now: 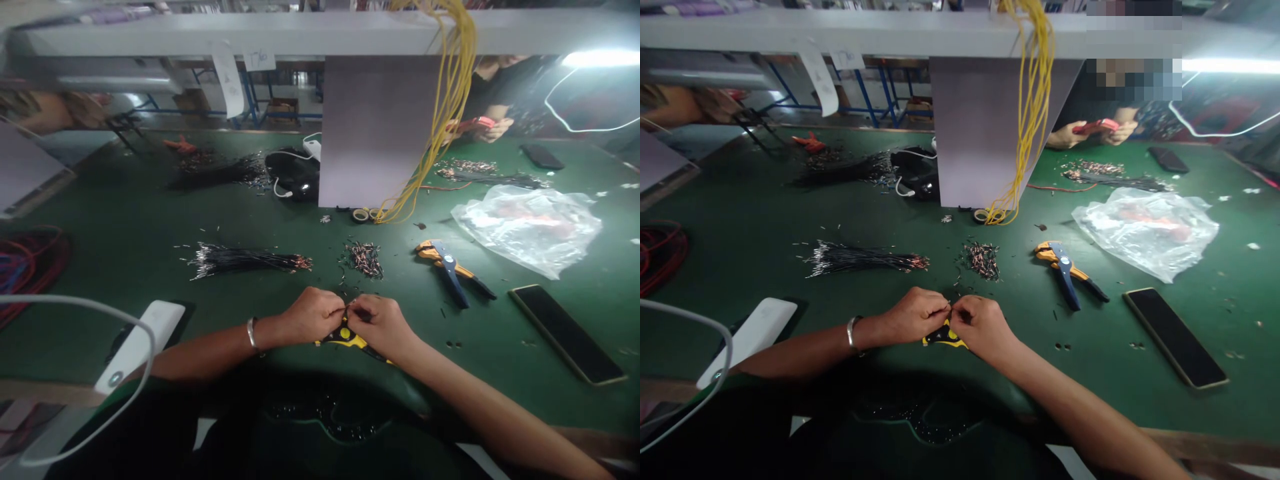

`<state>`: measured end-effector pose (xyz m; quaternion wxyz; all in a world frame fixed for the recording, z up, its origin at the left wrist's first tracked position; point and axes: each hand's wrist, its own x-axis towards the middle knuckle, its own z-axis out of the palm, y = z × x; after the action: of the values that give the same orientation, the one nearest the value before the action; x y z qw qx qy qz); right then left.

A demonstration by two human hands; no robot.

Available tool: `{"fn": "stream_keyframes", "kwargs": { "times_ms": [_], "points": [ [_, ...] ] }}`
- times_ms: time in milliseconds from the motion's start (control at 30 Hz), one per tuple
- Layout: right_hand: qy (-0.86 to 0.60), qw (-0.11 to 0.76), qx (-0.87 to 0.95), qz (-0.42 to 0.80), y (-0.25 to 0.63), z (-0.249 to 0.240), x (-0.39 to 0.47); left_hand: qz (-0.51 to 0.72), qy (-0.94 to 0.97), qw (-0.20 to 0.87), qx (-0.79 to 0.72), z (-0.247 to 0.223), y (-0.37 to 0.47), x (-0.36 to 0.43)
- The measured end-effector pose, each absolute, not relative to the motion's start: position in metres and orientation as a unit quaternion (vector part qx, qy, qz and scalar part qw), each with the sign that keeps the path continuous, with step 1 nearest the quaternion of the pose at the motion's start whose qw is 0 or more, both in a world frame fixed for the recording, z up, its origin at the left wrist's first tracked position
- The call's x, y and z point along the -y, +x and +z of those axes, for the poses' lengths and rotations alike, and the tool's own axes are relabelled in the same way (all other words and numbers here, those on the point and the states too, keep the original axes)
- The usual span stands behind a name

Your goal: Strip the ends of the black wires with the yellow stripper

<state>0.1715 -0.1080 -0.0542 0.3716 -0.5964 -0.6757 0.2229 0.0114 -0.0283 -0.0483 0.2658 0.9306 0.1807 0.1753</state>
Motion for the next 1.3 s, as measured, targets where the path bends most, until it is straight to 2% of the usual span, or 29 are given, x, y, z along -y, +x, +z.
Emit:
{"fn": "stream_keyframes", "kwargs": {
  "times_ms": [267, 533, 733, 1067, 1300],
  "points": [
    [-0.623, 0.414, 0.626, 0.221, 0.164, -0.059, 0.104, 0.192, 0.907, 0.319, -0.199, -0.053, 0.012, 0.031],
    [-0.644, 0.409, 0.595, 0.254, 0.162, -0.058, 0.103, 0.191, 0.883, 0.375, -0.208, -0.051, 0.015, 0.034],
    [-0.619, 0.421, 0.593, 0.296, 0.163, -0.059, 0.102, 0.173, 0.867, 0.422, -0.199, -0.052, 0.017, 0.032],
    [-0.584, 0.428, 0.637, 0.267, 0.167, -0.055, 0.1, 0.139, 0.849, 0.46, -0.222, -0.048, 0.017, 0.032],
    [-0.595, 0.445, 0.536, 0.401, 0.175, -0.052, 0.101, 0.118, 0.798, 0.507, -0.304, -0.036, 0.016, 0.029]
  ]
}}
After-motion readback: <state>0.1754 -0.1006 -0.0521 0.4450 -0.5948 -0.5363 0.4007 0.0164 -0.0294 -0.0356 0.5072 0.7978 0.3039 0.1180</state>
